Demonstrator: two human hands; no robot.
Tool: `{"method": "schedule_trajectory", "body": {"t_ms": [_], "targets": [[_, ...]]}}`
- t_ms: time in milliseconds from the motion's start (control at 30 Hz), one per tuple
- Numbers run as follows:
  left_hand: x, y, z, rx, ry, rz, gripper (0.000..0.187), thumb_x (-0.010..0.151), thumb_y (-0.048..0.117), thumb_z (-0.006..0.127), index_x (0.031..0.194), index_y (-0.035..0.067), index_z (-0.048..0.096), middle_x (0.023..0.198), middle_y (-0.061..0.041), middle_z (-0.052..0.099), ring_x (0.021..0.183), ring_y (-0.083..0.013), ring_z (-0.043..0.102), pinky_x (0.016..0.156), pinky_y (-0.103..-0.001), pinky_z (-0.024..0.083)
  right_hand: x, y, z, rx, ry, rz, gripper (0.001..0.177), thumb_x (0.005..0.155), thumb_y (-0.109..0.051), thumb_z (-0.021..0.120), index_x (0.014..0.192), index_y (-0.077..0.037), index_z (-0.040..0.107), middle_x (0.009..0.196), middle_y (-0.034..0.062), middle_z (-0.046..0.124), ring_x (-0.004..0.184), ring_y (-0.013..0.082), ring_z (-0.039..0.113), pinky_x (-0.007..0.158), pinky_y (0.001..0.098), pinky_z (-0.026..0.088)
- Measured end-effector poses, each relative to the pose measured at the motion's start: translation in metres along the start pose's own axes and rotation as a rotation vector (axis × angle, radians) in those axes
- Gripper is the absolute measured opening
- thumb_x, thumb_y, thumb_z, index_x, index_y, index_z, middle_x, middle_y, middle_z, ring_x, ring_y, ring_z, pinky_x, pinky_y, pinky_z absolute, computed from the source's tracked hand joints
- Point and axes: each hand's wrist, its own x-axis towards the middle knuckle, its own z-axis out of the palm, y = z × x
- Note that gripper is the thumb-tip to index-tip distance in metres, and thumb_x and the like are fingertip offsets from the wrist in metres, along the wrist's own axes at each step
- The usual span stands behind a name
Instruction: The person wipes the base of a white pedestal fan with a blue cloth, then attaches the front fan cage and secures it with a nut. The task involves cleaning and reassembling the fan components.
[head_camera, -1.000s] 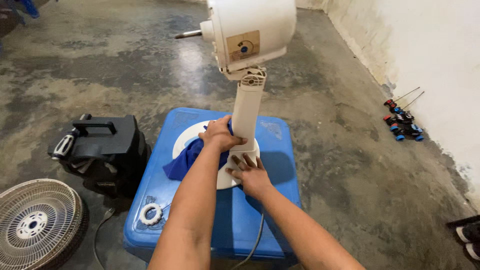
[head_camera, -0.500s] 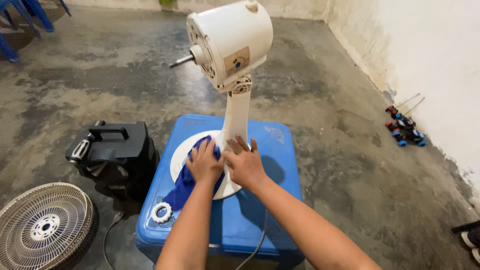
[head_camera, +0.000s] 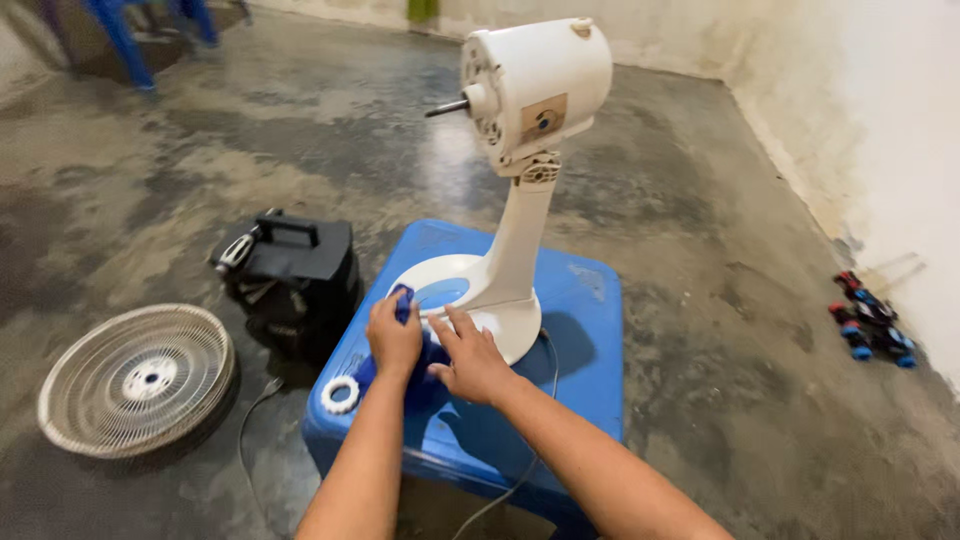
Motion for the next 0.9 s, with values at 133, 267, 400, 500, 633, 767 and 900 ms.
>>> {"method": "schedule_trajectory", "body": {"t_ms": [133,267,400,500,633,767,900], "targets": [[-0.004,0.029,-0.011,-0.189,0.172,-0.002,0.058,0.096,0.048,0.068,0.129,0.0,0.067,0.127,-0.026,0.061,0.121,-0.04,0.054,0.104,-0.046,0.043,-0.001,-0.007,0.007,0.218,0.008,-0.016,0.114,0.072,-0.025,0.085,0.163,-0.023,0.017,0.164,0.03,0.009,0.145,0.0513,0.028,0.113,0.0558,0.037],[-0.04,0.056,-0.027,-0.639,-0.181,-0.373,0.078,0.097,0.067,0.046,0.132,0.0,0.061,0.129,-0.02,0.064,0.119,-0.03,0.058,0.101,-0.039,0.046,0.0,-0.004,0.013,0.357,0.233,-0.291,0.114,0.063,-0.011,0.088,0.158,-0.016,0.025,0.159,0.0339,0.017,0.145,0.0581,0.019,0.115,0.0533,0.031],[-0.078,0.059,-0.05,-0.575,-0.411,-0.501,0.081,0.097,0.072,0.04,0.133,0.003,0.059,0.133,-0.017,0.065,0.124,-0.0256,0.058,0.105,-0.037,0.044,-0.008,0.006,0.02,0.39,0.246,-0.285,0.083,0.066,0.001,0.075,0.146,-0.015,0.059,0.149,0.0294,0.045,0.138,0.0484,0.047,0.115,0.0467,0.041],[-0.085,0.05,-0.063,-0.208,-0.418,-0.463,0.071,0.1,0.066,0.04,0.126,0.006,0.067,0.123,-0.016,0.07,0.116,-0.026,0.061,0.097,-0.042,0.038,-0.008,0.007,0.025,0.415,0.209,-0.217,0.061,0.067,-0.001,0.071,0.127,-0.013,0.071,0.129,0.0217,0.065,0.123,0.04,0.062,0.108,0.0416,0.05],[-0.083,0.028,-0.076,-0.244,-0.148,-0.318,0.052,0.1,0.05,0.055,0.116,0.004,0.074,0.1,-0.014,0.078,0.093,-0.0256,0.071,0.083,-0.036,0.054,0.004,-0.007,0.027,0.336,0.365,-0.158,0.052,0.069,-0.003,0.073,0.12,-0.012,0.073,0.121,0.0203,0.066,0.116,0.0394,0.064,0.103,0.0419,0.052],[-0.068,-0.003,-0.096,-0.302,-0.037,-0.34,0.041,0.097,0.037,0.063,0.119,0.003,0.07,0.103,-0.013,0.076,0.083,-0.0235,0.069,0.072,-0.037,0.055,0.026,-0.031,0.023,0.205,0.468,0.0,0.064,0.067,-0.005,0.075,0.129,-0.016,0.067,0.132,0.023,0.056,0.119,0.043,0.058,0.099,0.0463,0.05],[-0.04,-0.024,-0.125,-0.215,-0.032,-0.217,0.042,0.092,0.034,0.068,0.123,0.006,0.069,0.108,-0.011,0.076,0.092,-0.0227,0.073,0.081,-0.036,0.057,0.059,-0.045,0.021,-0.012,0.476,0.084,0.081,0.06,-0.007,0.08,0.137,-0.019,0.059,0.141,0.0254,0.046,0.126,0.0482,0.049,0.102,0.0509,0.047]]}}
